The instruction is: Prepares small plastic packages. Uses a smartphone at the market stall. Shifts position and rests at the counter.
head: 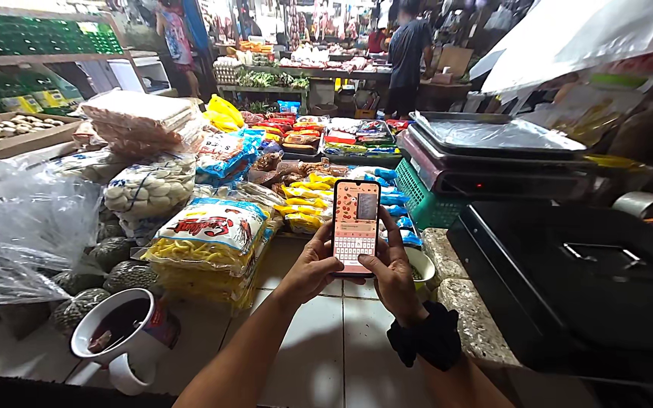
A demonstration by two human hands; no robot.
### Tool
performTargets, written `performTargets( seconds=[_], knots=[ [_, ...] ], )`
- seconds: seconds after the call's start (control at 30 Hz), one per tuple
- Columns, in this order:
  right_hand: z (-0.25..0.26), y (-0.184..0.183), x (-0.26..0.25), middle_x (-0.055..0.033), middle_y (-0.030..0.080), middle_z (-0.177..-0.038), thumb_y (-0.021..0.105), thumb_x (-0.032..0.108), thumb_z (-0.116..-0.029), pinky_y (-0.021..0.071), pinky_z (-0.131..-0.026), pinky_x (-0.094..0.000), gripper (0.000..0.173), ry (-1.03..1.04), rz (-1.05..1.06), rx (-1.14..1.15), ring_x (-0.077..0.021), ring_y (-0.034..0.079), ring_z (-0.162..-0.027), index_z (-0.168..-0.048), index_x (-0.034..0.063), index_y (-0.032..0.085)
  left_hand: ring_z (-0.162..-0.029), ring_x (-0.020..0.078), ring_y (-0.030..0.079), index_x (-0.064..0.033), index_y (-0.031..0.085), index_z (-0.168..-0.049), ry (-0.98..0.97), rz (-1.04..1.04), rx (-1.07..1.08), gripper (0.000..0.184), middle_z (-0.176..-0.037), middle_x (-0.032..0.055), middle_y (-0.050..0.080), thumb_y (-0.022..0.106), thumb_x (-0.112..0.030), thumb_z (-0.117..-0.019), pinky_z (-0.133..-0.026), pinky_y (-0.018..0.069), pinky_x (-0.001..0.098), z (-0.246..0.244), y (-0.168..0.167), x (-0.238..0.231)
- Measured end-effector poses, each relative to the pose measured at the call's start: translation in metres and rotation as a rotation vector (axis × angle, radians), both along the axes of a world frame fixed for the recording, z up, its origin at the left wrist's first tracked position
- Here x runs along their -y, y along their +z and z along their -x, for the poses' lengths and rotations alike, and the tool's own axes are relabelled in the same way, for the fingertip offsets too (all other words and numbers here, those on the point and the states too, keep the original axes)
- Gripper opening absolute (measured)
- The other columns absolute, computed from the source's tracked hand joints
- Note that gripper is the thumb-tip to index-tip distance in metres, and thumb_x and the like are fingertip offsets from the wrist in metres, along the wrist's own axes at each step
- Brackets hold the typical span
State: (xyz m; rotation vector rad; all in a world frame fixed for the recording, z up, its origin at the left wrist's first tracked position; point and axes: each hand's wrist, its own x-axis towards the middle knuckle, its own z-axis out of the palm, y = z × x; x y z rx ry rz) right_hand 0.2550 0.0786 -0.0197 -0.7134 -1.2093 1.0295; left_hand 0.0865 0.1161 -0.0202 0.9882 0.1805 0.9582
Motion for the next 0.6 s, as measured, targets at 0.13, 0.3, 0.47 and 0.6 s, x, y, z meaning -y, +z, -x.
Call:
performTargets(
  seconds=[0.13, 0.3, 0.47, 0.6],
  knots=[
    [-0.0031, 0.0000, -0.0014, -0.0167, 0.065, -0.130, 0.048, -0.011, -0.0815, 0.0614, -0.092, -0.0399, 0.091, 0.048, -0.008, 0.003, -0.0235, 0.072, -0.107, -0.162, 0.0132, 0.015, -0.106, 0.0320, 0.073, -0.0133, 0.019, -0.150, -0.037, -0.022, 0.030, 0.082, -0.127, 0.0145, 0.066, 0.053, 0.012, -0.0799, -0.084, 0.0633, 0.0527, 0.0028, -0.0012, -0.0028],
    [-0.0028, 0.0023, 0.0001, -0.0165, 0.064, -0.132, 0.049, -0.013, -0.0800, 0.0617, -0.091, -0.0394, 0.095, 0.059, -0.001, 0.008, -0.0238, 0.072, -0.108, -0.163, 0.0142, 0.013, -0.106, 0.0311, 0.073, -0.0117, 0.018, -0.151, -0.011, -0.041, 0.013, 0.083, -0.128, 0.0143, 0.065, 0.054, 0.014, -0.0803, -0.085, 0.0636, 0.0523, 0.0025, -0.0021, -0.0029],
    [-0.0033, 0.0013, 0.0003, -0.0174, 0.063, -0.133, 0.055, -0.013, -0.0812, 0.0620, -0.092, -0.0398, 0.096, 0.068, -0.017, 0.031, -0.0243, 0.071, -0.109, -0.163, 0.0123, 0.011, -0.103, 0.0295, 0.074, -0.0118, 0.018, -0.151, 0.037, -0.040, -0.010, 0.083, -0.125, 0.0130, 0.067, 0.051, 0.018, -0.0813, -0.083, 0.0644, 0.0501, 0.0010, -0.0007, -0.0015],
    [-0.0034, 0.0036, 0.0021, -0.0167, 0.062, -0.135, 0.058, -0.015, -0.0825, 0.0624, -0.092, -0.0389, 0.098, 0.070, -0.022, 0.077, -0.0242, 0.071, -0.111, -0.163, 0.0122, 0.008, -0.102, 0.0277, 0.074, -0.0129, 0.020, -0.149, 0.023, -0.029, 0.000, 0.078, -0.124, 0.0118, 0.067, 0.052, 0.012, -0.0826, -0.083, 0.0644, 0.0482, 0.0030, 0.0010, -0.0011]
  ],
)
